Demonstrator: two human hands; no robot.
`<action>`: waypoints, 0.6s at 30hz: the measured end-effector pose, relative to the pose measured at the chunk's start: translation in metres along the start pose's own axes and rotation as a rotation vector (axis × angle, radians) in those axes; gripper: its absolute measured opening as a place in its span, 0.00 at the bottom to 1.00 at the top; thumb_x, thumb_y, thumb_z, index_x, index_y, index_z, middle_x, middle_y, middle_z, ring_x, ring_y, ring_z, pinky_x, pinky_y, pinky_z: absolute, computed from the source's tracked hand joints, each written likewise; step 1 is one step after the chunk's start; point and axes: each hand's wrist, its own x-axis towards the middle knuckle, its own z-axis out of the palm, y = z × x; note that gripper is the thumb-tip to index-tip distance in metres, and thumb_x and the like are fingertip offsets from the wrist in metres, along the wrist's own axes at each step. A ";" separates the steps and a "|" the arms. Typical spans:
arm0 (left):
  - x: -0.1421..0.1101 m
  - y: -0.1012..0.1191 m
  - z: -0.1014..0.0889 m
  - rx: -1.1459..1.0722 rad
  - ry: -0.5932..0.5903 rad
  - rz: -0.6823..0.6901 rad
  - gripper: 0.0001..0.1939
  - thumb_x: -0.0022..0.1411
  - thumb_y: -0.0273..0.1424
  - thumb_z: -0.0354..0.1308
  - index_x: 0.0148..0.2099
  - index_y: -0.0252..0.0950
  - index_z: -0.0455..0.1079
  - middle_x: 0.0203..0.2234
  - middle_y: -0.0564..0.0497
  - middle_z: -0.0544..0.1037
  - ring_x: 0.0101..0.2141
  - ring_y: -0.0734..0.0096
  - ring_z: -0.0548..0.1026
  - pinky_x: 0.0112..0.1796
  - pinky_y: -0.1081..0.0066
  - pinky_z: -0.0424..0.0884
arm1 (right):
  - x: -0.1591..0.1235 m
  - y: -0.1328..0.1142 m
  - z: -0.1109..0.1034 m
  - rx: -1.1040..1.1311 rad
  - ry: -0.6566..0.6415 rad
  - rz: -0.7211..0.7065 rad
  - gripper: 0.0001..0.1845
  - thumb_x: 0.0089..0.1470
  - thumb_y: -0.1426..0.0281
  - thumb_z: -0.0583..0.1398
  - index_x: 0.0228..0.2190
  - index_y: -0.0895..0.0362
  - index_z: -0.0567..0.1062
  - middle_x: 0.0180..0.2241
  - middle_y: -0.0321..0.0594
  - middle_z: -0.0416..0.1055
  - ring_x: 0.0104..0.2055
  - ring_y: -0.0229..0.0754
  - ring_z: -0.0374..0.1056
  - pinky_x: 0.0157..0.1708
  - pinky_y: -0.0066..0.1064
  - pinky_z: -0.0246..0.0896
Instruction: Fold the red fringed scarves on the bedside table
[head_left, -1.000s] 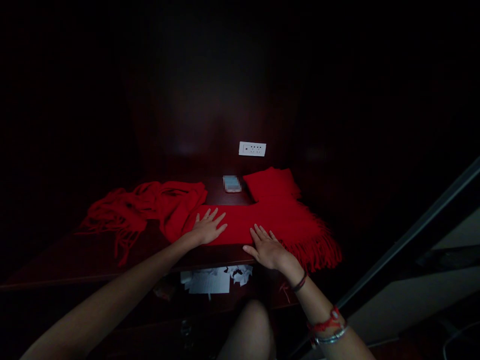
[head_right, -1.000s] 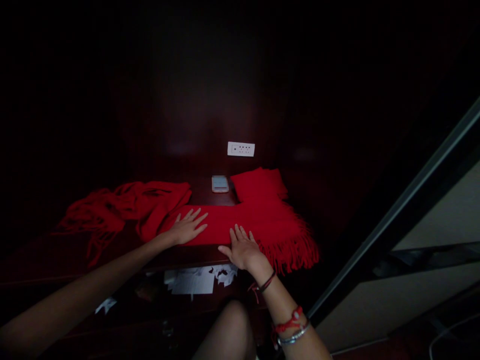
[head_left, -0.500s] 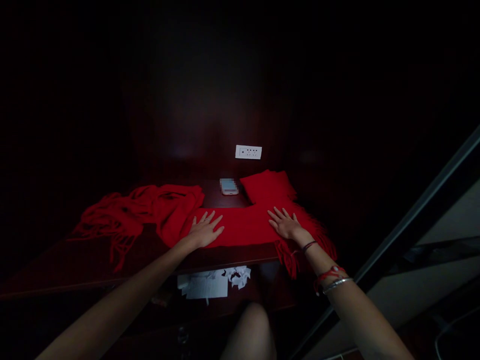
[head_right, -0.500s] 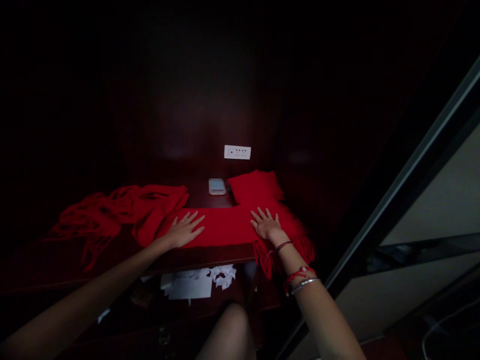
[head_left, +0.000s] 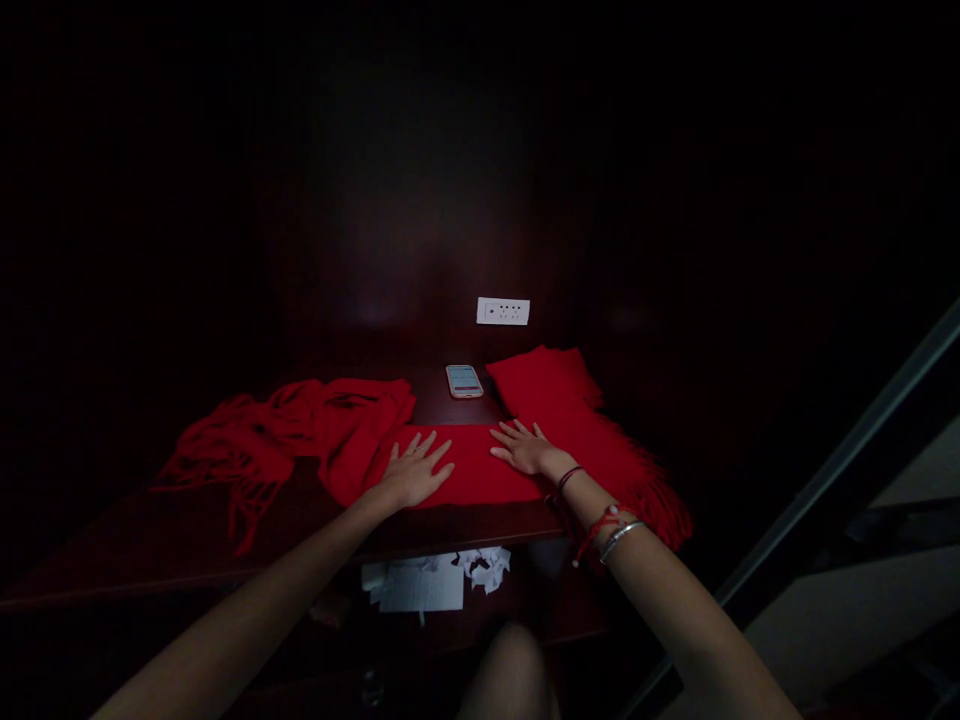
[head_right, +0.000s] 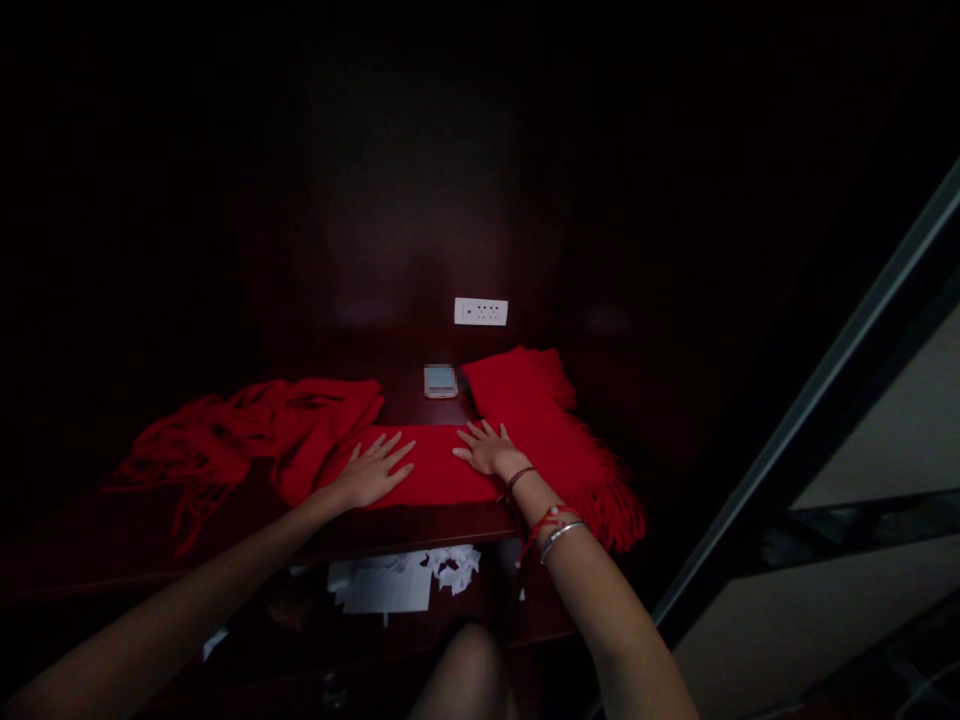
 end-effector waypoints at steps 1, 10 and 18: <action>0.000 0.000 0.000 0.003 0.001 0.000 0.29 0.57 0.49 0.31 0.59 0.46 0.42 0.57 0.48 0.43 0.56 0.56 0.42 0.49 0.50 0.42 | 0.001 0.006 0.002 -0.013 -0.015 0.021 0.30 0.51 0.52 0.39 0.54 0.49 0.49 0.57 0.36 0.39 0.59 0.47 0.32 0.53 0.50 0.27; 0.002 0.000 0.002 -0.018 0.003 0.001 0.29 0.57 0.49 0.31 0.58 0.46 0.42 0.57 0.48 0.43 0.56 0.55 0.42 0.49 0.48 0.42 | -0.035 0.084 -0.012 -0.015 0.036 0.383 0.32 0.52 0.53 0.36 0.56 0.55 0.43 0.58 0.39 0.34 0.59 0.47 0.29 0.53 0.47 0.31; -0.002 0.004 -0.002 -0.011 0.037 0.003 0.26 0.59 0.44 0.32 0.58 0.44 0.46 0.57 0.48 0.47 0.55 0.56 0.45 0.49 0.51 0.43 | -0.015 -0.032 0.011 0.138 0.120 -0.051 0.37 0.49 0.47 0.35 0.55 0.53 0.45 0.58 0.39 0.37 0.58 0.48 0.30 0.53 0.46 0.32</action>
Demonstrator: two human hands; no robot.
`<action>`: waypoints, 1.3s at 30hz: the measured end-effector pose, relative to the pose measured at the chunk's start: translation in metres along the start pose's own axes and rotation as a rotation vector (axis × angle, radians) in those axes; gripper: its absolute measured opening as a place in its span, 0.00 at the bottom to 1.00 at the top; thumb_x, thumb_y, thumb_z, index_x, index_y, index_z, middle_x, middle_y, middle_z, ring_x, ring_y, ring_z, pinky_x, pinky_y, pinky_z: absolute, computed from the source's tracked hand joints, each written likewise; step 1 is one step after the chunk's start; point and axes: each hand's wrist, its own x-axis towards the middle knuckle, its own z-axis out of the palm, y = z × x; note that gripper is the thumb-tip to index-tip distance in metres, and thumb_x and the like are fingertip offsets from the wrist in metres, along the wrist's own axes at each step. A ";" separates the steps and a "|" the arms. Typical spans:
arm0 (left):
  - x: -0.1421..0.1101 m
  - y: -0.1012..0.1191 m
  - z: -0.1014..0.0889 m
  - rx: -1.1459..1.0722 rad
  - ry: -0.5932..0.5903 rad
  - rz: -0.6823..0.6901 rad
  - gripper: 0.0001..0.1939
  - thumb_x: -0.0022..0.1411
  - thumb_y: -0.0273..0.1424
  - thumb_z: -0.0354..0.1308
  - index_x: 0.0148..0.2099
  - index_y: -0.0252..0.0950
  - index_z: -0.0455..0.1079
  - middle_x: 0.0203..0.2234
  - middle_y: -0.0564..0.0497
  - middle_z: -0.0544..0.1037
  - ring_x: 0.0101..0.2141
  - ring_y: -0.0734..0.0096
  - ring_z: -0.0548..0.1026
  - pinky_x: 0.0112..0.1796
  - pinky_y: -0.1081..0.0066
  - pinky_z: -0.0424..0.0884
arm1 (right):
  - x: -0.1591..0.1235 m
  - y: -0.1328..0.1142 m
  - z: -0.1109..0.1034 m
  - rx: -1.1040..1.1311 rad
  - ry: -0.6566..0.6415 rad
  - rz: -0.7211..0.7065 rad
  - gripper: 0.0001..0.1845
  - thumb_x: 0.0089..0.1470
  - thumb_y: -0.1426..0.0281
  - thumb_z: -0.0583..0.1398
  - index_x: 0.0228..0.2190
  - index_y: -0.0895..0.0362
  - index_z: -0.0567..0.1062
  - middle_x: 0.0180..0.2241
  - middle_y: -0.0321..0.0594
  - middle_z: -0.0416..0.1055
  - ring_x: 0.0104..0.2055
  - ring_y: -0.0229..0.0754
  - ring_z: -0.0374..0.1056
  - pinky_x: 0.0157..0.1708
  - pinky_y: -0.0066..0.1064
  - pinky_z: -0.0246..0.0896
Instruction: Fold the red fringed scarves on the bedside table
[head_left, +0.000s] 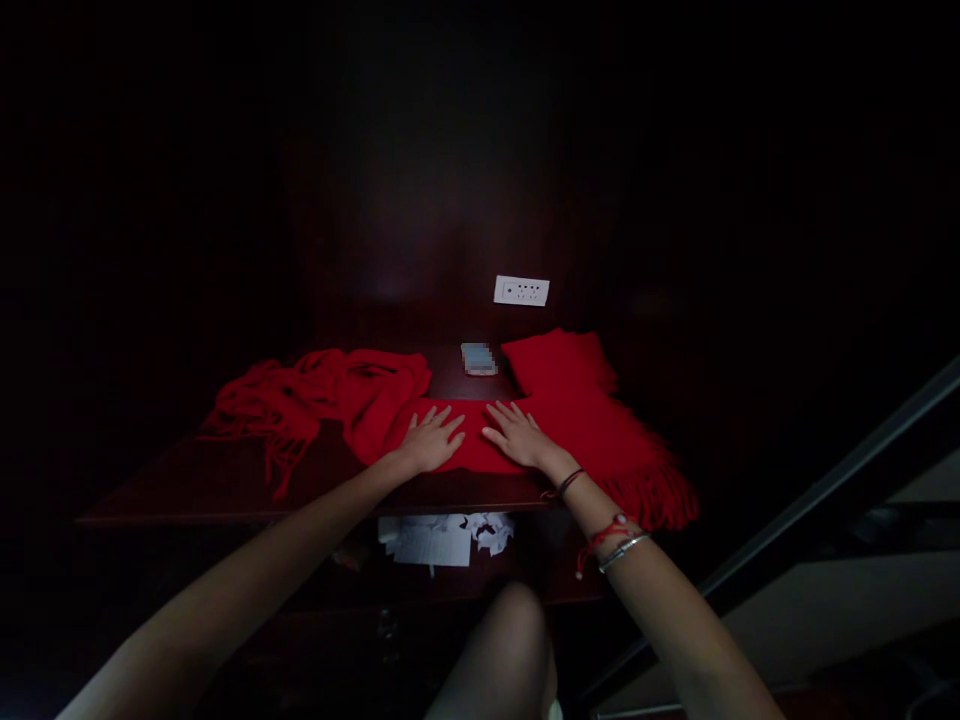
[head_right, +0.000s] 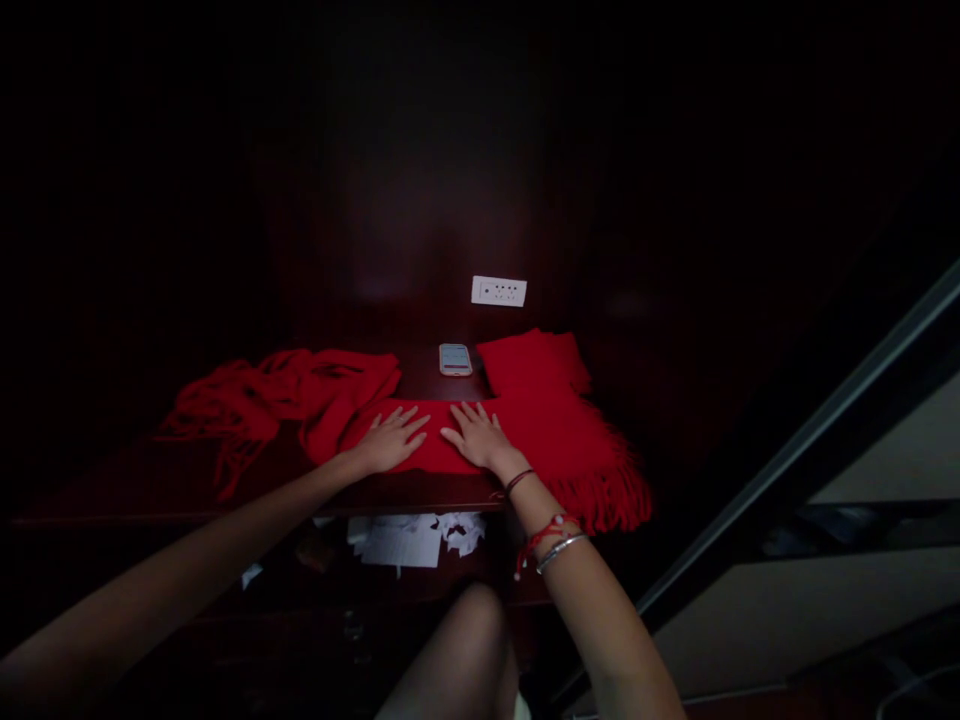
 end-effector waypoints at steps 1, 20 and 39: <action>0.000 -0.001 0.000 -0.006 -0.009 0.000 0.26 0.59 0.45 0.32 0.58 0.44 0.46 0.57 0.48 0.47 0.55 0.56 0.44 0.49 0.51 0.43 | 0.002 -0.007 0.006 -0.001 -0.010 -0.001 0.37 0.49 0.47 0.35 0.55 0.53 0.45 0.58 0.39 0.38 0.58 0.49 0.31 0.53 0.47 0.31; -0.003 -0.016 -0.010 0.171 0.100 0.237 0.24 0.60 0.41 0.36 0.56 0.39 0.53 0.56 0.47 0.50 0.55 0.60 0.45 0.52 0.58 0.41 | 0.004 -0.004 0.023 -0.068 0.017 0.040 0.32 0.51 0.50 0.35 0.54 0.50 0.48 0.57 0.35 0.40 0.58 0.44 0.35 0.53 0.43 0.29; -0.017 -0.157 -0.112 0.443 0.390 -0.697 0.20 0.55 0.24 0.44 0.51 0.31 0.57 0.46 0.35 0.62 0.47 0.47 0.59 0.41 0.48 0.53 | 0.004 -0.004 0.025 -0.093 0.033 0.022 0.31 0.52 0.52 0.35 0.54 0.50 0.49 0.57 0.35 0.42 0.58 0.45 0.37 0.53 0.45 0.32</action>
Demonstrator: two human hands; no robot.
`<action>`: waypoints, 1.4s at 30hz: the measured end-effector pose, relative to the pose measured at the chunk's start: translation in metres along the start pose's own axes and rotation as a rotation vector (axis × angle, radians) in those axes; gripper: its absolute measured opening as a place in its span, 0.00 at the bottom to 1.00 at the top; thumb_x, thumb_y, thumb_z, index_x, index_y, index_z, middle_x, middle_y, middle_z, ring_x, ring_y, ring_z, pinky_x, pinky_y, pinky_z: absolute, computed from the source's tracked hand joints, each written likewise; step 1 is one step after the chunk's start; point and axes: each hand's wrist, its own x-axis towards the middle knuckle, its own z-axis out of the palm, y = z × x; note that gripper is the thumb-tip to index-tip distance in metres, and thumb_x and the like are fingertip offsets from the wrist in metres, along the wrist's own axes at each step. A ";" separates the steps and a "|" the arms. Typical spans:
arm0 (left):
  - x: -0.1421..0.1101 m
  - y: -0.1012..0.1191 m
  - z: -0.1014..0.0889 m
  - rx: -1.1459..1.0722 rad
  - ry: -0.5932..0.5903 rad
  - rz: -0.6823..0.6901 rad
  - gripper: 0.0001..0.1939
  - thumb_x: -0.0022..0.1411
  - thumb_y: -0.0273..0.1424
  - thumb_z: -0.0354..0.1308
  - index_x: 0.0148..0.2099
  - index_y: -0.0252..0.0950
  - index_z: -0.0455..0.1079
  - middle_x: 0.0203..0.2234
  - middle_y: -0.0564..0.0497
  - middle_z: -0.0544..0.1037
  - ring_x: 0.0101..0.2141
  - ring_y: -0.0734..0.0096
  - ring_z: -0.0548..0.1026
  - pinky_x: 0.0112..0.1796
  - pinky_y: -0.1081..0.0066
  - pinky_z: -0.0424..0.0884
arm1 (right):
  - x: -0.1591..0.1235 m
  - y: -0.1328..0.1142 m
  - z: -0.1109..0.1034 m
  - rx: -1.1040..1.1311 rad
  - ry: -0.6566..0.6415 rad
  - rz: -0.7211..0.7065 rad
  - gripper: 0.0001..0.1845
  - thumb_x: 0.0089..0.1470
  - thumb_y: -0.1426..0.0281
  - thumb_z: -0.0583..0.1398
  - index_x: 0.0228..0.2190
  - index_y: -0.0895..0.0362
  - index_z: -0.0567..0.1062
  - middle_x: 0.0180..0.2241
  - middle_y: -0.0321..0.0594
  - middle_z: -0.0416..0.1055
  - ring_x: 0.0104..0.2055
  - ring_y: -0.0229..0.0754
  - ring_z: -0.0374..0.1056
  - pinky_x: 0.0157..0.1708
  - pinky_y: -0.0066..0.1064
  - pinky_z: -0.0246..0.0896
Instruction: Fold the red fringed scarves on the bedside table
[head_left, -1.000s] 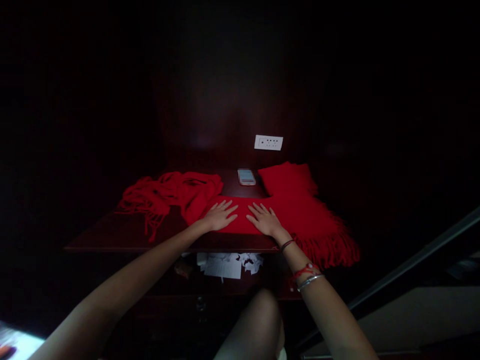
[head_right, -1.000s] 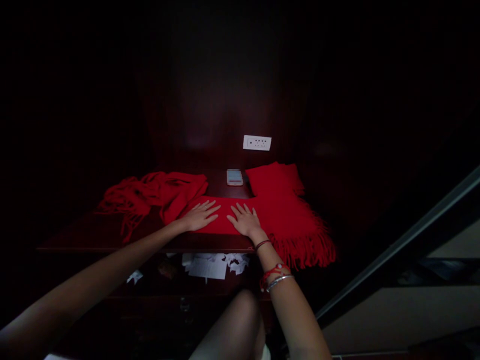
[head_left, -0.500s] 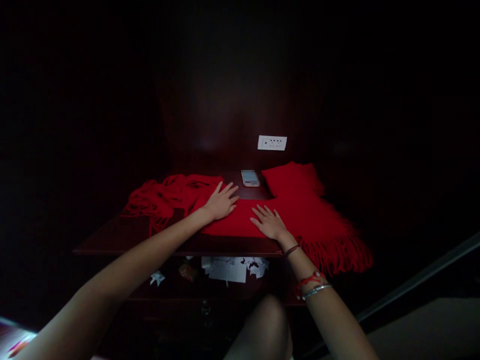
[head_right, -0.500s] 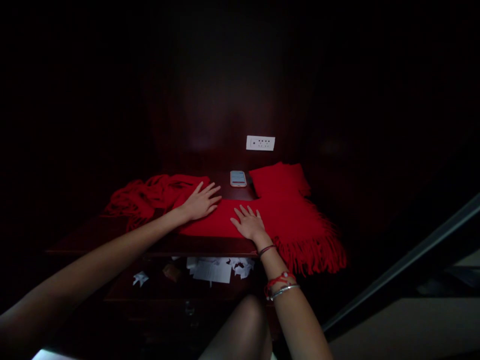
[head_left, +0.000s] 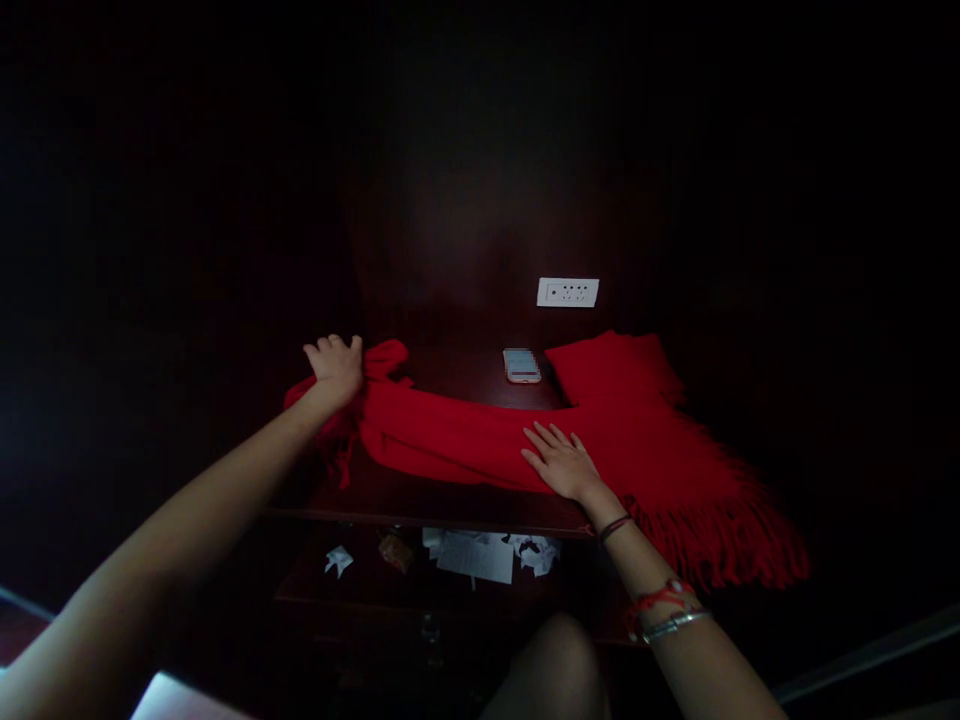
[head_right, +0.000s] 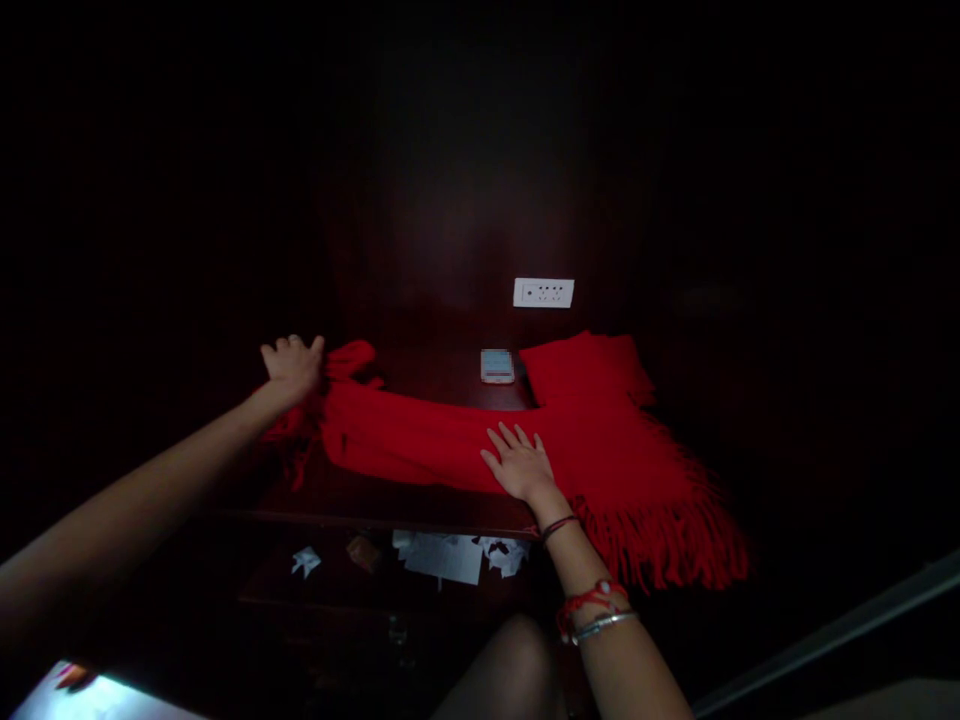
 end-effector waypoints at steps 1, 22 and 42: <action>0.002 -0.004 -0.003 0.016 0.029 -0.004 0.21 0.56 0.24 0.44 0.53 0.32 0.55 0.49 0.35 0.59 0.49 0.45 0.55 0.42 0.45 0.49 | 0.000 0.000 0.000 0.001 0.002 0.003 0.31 0.51 0.51 0.35 0.54 0.50 0.49 0.57 0.34 0.42 0.58 0.45 0.37 0.53 0.45 0.32; -0.038 0.037 0.058 -0.156 -0.403 0.691 0.22 0.59 0.39 0.39 0.56 0.42 0.52 0.55 0.48 0.53 0.50 0.58 0.59 0.49 0.62 0.51 | -0.002 -0.002 -0.004 0.007 -0.013 0.000 0.31 0.51 0.51 0.35 0.54 0.50 0.49 0.57 0.35 0.41 0.58 0.44 0.36 0.53 0.44 0.31; -0.042 0.049 0.006 -0.326 -0.154 0.925 0.24 0.57 0.42 0.46 0.54 0.40 0.54 0.56 0.49 0.49 0.56 0.64 0.43 0.51 0.65 0.47 | -0.001 0.001 -0.001 -0.004 0.009 -0.005 0.31 0.52 0.52 0.36 0.54 0.50 0.49 0.57 0.36 0.43 0.58 0.44 0.37 0.53 0.44 0.32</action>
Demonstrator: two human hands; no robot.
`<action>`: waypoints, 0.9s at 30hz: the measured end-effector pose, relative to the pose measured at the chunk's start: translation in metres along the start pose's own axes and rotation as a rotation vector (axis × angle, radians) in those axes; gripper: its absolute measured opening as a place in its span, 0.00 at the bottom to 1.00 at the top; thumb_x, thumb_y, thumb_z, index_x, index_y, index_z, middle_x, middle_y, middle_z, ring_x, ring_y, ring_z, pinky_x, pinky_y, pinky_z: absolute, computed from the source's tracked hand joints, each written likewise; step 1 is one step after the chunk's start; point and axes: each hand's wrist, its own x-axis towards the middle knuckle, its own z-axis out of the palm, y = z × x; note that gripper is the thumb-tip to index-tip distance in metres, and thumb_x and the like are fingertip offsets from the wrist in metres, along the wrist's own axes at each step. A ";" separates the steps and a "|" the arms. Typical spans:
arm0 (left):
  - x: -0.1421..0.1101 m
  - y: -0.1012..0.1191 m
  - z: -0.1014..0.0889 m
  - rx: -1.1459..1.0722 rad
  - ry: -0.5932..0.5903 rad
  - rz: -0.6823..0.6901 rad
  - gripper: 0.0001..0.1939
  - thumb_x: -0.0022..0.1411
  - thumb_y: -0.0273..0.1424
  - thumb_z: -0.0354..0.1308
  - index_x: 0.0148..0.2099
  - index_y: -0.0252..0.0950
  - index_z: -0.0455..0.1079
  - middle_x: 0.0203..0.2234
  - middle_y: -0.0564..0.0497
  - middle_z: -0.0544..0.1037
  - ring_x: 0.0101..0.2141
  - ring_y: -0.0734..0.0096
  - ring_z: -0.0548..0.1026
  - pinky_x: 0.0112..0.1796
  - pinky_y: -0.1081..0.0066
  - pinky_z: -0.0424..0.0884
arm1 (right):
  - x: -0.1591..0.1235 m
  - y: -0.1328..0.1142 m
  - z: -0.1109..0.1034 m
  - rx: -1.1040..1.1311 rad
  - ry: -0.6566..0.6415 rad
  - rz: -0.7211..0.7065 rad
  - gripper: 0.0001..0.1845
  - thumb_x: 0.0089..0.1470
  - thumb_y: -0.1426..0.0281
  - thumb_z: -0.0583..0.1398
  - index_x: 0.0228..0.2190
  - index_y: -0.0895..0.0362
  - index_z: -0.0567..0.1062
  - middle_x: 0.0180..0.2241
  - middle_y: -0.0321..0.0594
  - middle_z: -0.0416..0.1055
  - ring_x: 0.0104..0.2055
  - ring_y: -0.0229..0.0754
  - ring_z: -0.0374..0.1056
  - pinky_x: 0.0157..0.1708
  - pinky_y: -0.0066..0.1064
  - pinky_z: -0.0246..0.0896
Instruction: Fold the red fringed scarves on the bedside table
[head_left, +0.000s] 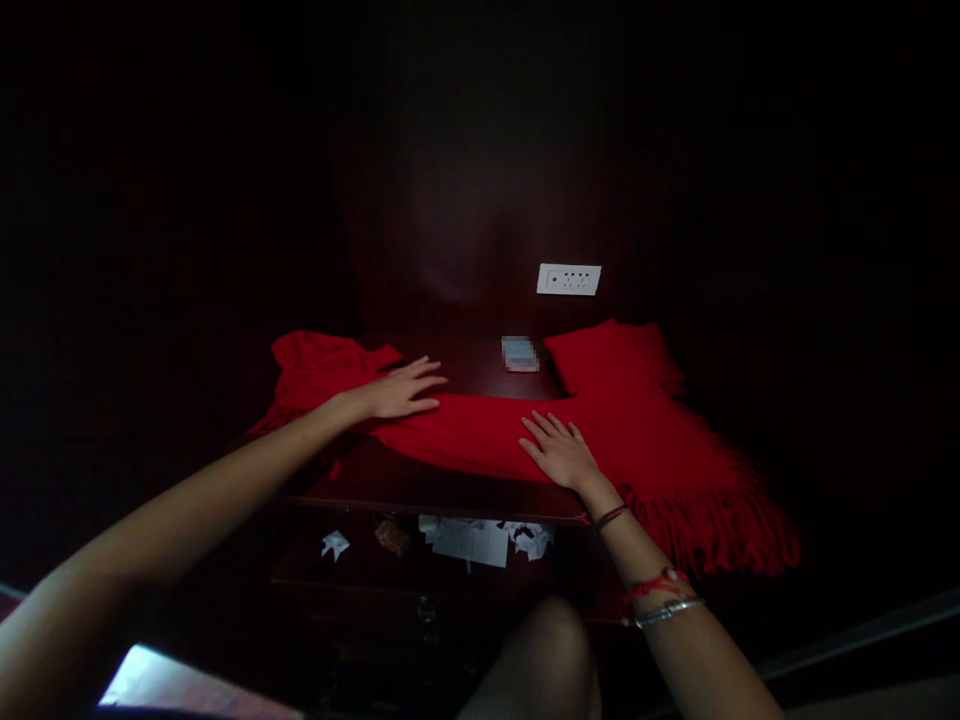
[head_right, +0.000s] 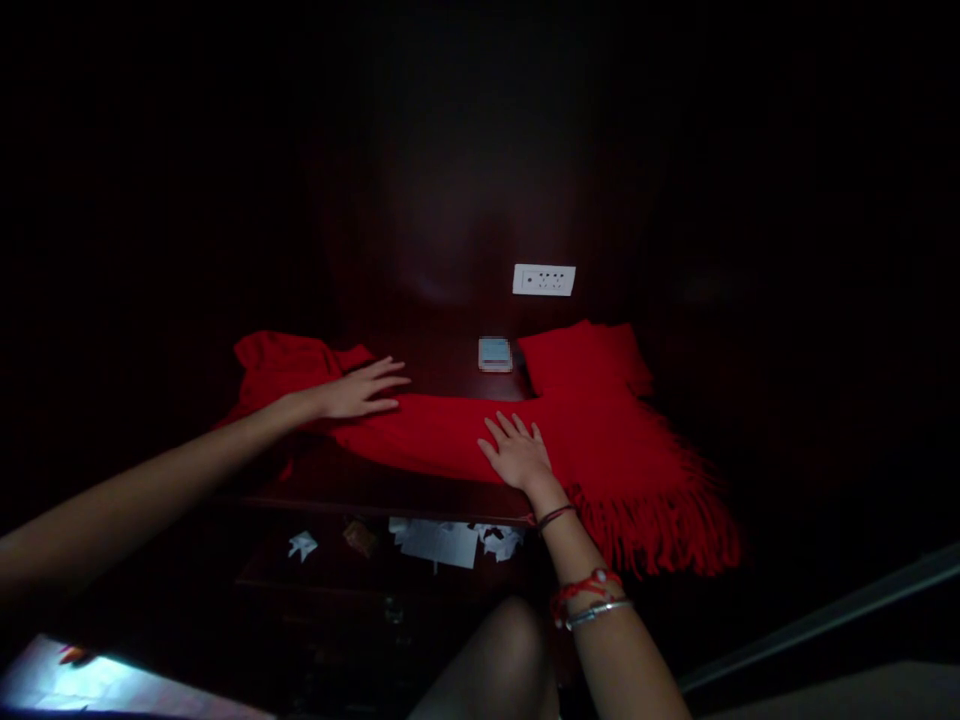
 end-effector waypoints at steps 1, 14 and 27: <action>-0.001 0.010 0.007 -0.059 -0.027 0.124 0.24 0.57 0.42 0.45 0.55 0.41 0.53 0.57 0.49 0.48 0.56 0.64 0.42 0.51 0.65 0.47 | 0.000 0.000 0.000 -0.001 -0.005 0.001 0.31 0.52 0.52 0.36 0.54 0.50 0.49 0.57 0.36 0.43 0.58 0.44 0.37 0.53 0.44 0.32; -0.003 0.032 0.051 -0.259 -0.080 0.363 0.25 0.59 0.42 0.40 0.58 0.47 0.42 0.57 0.52 0.46 0.55 0.67 0.46 0.51 0.62 0.46 | -0.006 -0.003 -0.006 0.058 0.173 -0.023 0.25 0.52 0.59 0.45 0.48 0.57 0.61 0.52 0.42 0.55 0.55 0.41 0.47 0.52 0.39 0.37; -0.010 0.050 0.037 -0.266 0.013 0.457 0.21 0.62 0.34 0.39 0.57 0.48 0.46 0.57 0.56 0.47 0.55 0.69 0.47 0.51 0.65 0.48 | -0.013 -0.006 -0.010 0.118 0.288 -0.223 0.20 0.54 0.67 0.45 0.44 0.59 0.67 0.47 0.41 0.63 0.50 0.38 0.55 0.52 0.33 0.44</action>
